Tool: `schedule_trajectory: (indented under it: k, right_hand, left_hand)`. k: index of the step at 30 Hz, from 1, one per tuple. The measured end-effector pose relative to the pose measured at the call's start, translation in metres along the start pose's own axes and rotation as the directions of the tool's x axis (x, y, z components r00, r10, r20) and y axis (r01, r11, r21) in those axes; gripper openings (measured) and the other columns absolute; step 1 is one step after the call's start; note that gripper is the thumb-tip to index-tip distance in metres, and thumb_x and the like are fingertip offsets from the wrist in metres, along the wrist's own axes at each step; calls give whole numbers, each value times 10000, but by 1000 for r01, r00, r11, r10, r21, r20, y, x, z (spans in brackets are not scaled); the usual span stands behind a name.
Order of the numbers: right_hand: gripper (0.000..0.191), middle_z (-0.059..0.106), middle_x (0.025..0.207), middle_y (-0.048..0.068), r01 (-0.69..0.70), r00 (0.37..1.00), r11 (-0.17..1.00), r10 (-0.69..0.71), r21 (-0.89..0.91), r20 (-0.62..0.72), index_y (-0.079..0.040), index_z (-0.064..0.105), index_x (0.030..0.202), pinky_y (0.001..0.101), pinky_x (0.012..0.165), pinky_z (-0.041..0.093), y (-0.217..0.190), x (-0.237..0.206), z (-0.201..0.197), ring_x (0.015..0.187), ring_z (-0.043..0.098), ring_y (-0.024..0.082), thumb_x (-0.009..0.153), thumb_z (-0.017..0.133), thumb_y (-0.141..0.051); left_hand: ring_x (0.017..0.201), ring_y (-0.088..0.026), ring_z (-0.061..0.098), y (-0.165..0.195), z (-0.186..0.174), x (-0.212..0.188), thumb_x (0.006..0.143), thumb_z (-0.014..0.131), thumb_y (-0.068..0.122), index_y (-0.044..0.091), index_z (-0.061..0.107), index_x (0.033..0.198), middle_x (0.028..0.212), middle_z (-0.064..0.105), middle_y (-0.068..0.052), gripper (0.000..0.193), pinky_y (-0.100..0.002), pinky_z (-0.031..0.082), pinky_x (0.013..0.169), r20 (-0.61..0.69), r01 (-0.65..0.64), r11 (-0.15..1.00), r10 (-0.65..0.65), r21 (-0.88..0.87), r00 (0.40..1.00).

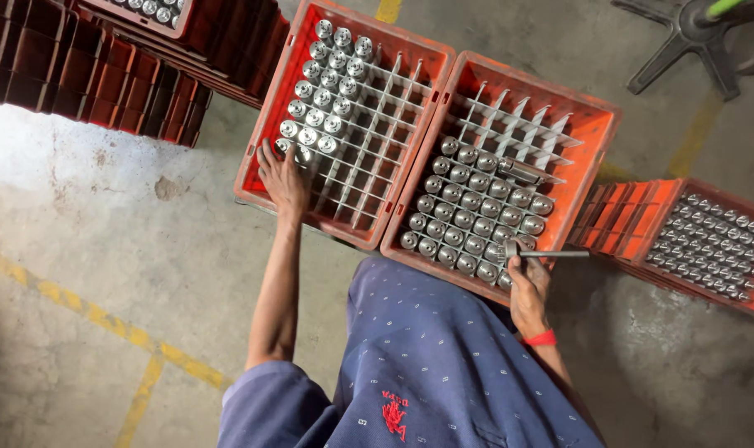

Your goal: The person transfers small, silver, bulbous metal parts from one orange crate to another using a metal tool. They pick up each part individually and place it into a grid within the second crate. The person then lifts the filled crate and places it on a stack of other crates.

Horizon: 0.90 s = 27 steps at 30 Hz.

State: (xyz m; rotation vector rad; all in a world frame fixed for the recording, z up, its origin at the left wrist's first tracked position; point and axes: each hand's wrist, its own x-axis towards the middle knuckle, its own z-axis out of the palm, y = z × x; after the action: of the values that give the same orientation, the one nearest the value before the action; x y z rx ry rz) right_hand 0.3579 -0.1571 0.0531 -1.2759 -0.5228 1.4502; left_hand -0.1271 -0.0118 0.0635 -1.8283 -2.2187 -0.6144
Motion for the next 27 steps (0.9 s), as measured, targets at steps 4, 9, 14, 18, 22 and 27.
schedule_trajectory:
  k: [4, 9, 14, 18, 22, 27]
  right_hand:
    - [502, 611, 1230, 33, -6, 999, 1000, 6, -5, 46, 64, 522, 1462, 223, 964, 440, 8, 7, 3, 1063, 548, 82, 975, 634, 19]
    - [504, 552, 1054, -25, -7, 998, 1000, 8, -12, 66, 65, 546, 1474, 211, 849, 425, 8, -7, -3, 936, 507, 59, 985, 656, 19]
    - [476, 615, 1101, -56, -30, 996, 981, 46, -193, 77, 33, 541, 1410, 171, 897, 446, -4, -15, 24, 987, 555, 23, 948, 631, -41]
    - [576, 585, 1032, -12, 62, 977, 986, -28, -155, 212, 38, 585, 1461, 215, 801, 434, -25, -12, 64, 890, 527, 64, 905, 724, -17]
    - [556, 611, 1071, 11, 70, 990, 972, -40, -225, 137, 27, 587, 1468, 225, 793, 428, -50, -19, 86, 886, 506, 66, 957, 731, -139]
    - [577, 666, 1273, 68, 174, 967, 949, -113, -265, 229, 23, 543, 1453, 254, 967, 486, -57, -28, 82, 1107, 607, 103, 962, 727, -219]
  left_hand:
    - [1300, -434, 460, -10, -11, 17, 789, 883, 320, 19, 692, 1154, 1382, 514, -246, 510, -560, 406, 1015, 203, 5, 994, 18, -113, 979]
    - [1195, -327, 608, -4, -72, 14, 778, 878, 153, 1, 681, 1110, 1250, 618, -186, 415, -454, 522, 1013, 21, -5, 826, 20, -563, 1000]
    - [748, -93, 648, 67, -57, -11, 740, 863, 143, 190, 679, 995, 879, 655, 20, 318, -255, 564, 703, 594, 622, 10, -285, -783, 752]
    - [615, -133, 596, 160, -24, -59, 878, 722, 108, 24, 680, 900, 704, 671, -56, 97, -338, 485, 565, 627, 536, 483, 35, -692, 778]
    - [754, -272, 727, 220, -40, -106, 785, 773, 162, 80, 711, 1020, 831, 745, -153, 256, -418, 558, 696, 641, 370, 633, 269, -680, 719]
    - [825, -336, 745, 242, -63, -111, 732, 846, 258, 83, 717, 1023, 888, 764, -162, 362, -449, 561, 741, 709, 308, 687, 429, -659, 560]
